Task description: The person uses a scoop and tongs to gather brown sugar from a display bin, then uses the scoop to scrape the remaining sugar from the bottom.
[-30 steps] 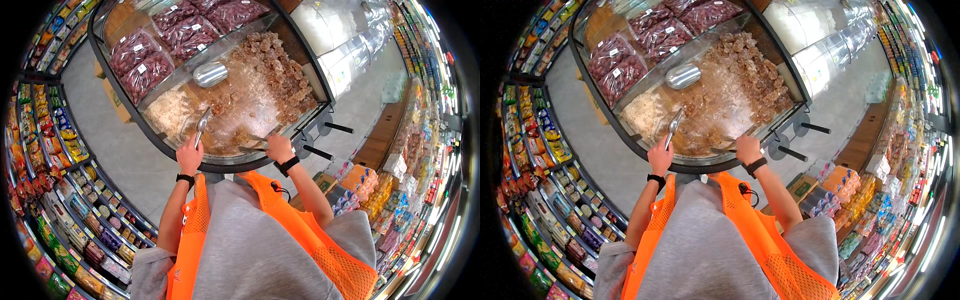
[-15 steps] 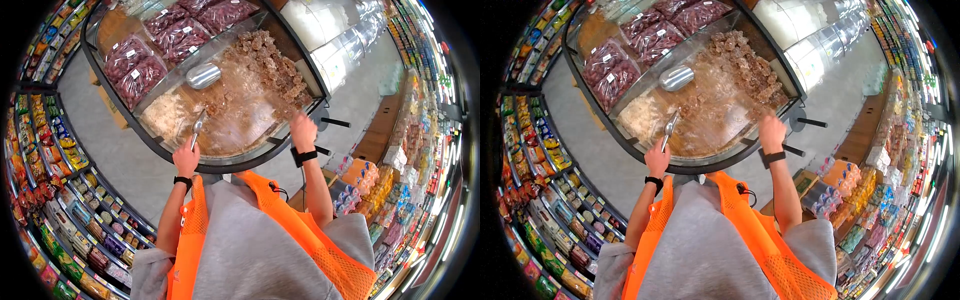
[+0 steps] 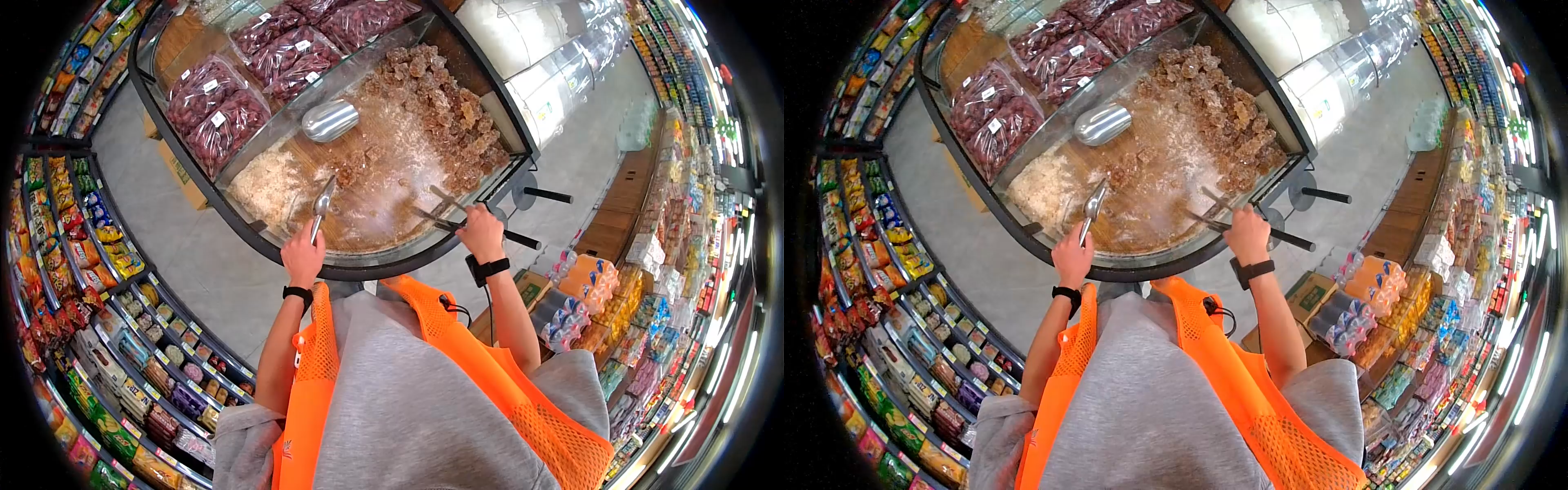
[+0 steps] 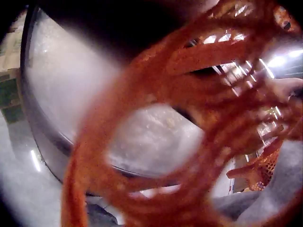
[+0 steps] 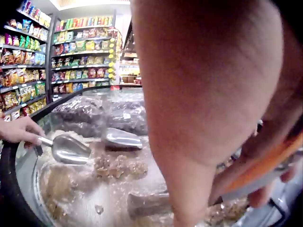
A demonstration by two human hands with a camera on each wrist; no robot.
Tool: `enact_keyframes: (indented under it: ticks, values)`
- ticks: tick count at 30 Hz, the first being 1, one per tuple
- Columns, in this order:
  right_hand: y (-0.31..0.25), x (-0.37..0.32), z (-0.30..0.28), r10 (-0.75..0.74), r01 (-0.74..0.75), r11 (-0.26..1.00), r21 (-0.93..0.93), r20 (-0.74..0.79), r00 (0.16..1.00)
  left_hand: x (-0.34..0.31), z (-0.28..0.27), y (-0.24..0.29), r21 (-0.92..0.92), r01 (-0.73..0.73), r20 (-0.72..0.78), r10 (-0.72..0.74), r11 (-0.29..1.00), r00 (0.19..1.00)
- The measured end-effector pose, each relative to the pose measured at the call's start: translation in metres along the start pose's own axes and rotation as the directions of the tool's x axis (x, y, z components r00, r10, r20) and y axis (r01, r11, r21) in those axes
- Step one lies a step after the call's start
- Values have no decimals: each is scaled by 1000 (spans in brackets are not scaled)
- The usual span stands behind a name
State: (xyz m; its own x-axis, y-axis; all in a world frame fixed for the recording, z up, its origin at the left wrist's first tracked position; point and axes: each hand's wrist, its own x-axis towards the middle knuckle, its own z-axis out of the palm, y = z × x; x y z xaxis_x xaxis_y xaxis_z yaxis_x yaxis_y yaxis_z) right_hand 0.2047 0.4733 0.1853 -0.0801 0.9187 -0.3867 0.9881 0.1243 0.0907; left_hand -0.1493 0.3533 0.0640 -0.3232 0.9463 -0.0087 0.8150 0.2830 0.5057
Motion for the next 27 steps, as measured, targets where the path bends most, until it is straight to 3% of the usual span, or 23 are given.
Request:
enact_keyframes:
  ticks: [2,6,10,14,17,21,23,27]
  values:
    - [-10,1,11,-21,22,999,-25,27,999,1,0,0,-8,5,9,-5,1000,1000]
    - [-28,17,28,-82,82,997,-5,-133,988,2,-4,3,-13,8,22,-8,1000,1000]
    - [-33,55,58,-69,57,995,-78,-172,983,2,-5,5,-35,21,23,-20,999,1000]
    - [-32,74,66,-105,86,986,-143,-127,986,3,-4,4,28,-2,31,2,1000,1000]
    - [-20,81,55,-68,39,981,-192,-146,987,2,0,1,-22,5,26,-4,1000,1000]
    - [11,84,-6,154,-183,976,-119,-219,963,0,3,-3,8,16,17,-16,1000,1000]
    - [17,75,-32,100,-169,981,-91,-509,855,0,3,-3,1,13,20,-13,1000,1000]
    - [14,54,-43,87,-129,988,-82,-396,914,3,-2,3,1,11,25,-11,1000,1000]
